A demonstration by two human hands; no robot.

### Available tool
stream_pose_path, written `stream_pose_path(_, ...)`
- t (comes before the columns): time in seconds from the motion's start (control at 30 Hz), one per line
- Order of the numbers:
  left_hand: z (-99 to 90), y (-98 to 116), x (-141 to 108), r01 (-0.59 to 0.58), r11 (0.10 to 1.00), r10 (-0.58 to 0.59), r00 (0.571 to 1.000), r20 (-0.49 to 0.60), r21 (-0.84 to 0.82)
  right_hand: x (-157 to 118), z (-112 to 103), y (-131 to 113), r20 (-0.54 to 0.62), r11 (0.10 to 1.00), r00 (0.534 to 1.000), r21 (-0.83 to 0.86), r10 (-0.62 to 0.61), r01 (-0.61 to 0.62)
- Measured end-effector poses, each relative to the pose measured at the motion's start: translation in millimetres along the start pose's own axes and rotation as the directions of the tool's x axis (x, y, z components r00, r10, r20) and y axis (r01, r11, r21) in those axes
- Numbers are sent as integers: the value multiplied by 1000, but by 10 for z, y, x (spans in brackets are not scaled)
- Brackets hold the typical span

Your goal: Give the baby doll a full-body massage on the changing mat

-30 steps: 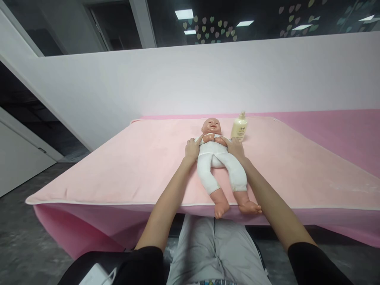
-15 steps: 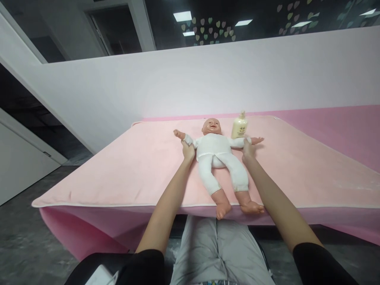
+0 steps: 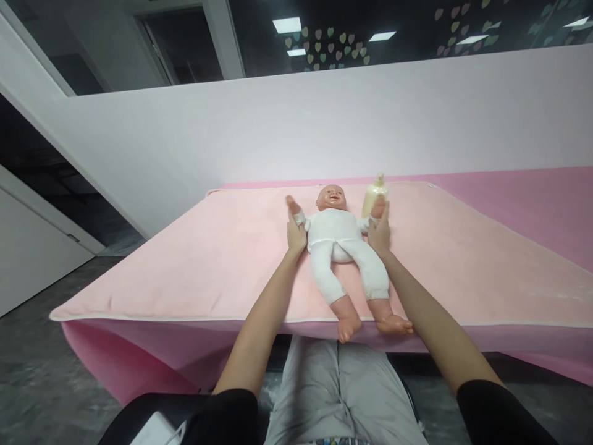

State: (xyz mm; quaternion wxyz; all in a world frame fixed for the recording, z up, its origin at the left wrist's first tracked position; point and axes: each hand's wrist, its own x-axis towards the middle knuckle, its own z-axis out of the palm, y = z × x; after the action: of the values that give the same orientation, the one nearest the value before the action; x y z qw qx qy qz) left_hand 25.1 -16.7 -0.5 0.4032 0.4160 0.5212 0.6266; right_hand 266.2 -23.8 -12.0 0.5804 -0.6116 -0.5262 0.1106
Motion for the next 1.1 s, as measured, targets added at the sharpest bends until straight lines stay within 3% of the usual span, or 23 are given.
stream_pose_path(0.07,6,10,-19,-205,910,163,976,145,360,-56,-7,-81,193,965,972,-195,-137,174)
stream_pose_path(0.13,14,33,-38,-351,717,211,932,294,601,-94,-19,-137,349,881,908,-320,-231,347)
stream_pose_path(0.23,17,73,-61,-424,529,197,904,379,735,-113,-41,-186,422,789,861,-407,-285,460)
stream_pose_path(0.4,-11,98,-72,-444,389,167,896,413,807,-101,-63,-201,443,770,858,-440,-261,462)
stream_pose_path(0.57,-33,60,-43,-467,414,189,884,428,781,-105,-70,-204,420,793,875,-435,-241,427)
stream_pose_path(0.9,-57,-47,45,-552,600,299,826,478,579,-119,-104,-290,418,828,886,-411,-201,381)
stream_pose_path(1.1,-66,-80,85,-605,622,367,786,498,496,-120,-89,-262,409,854,887,-365,-212,372)
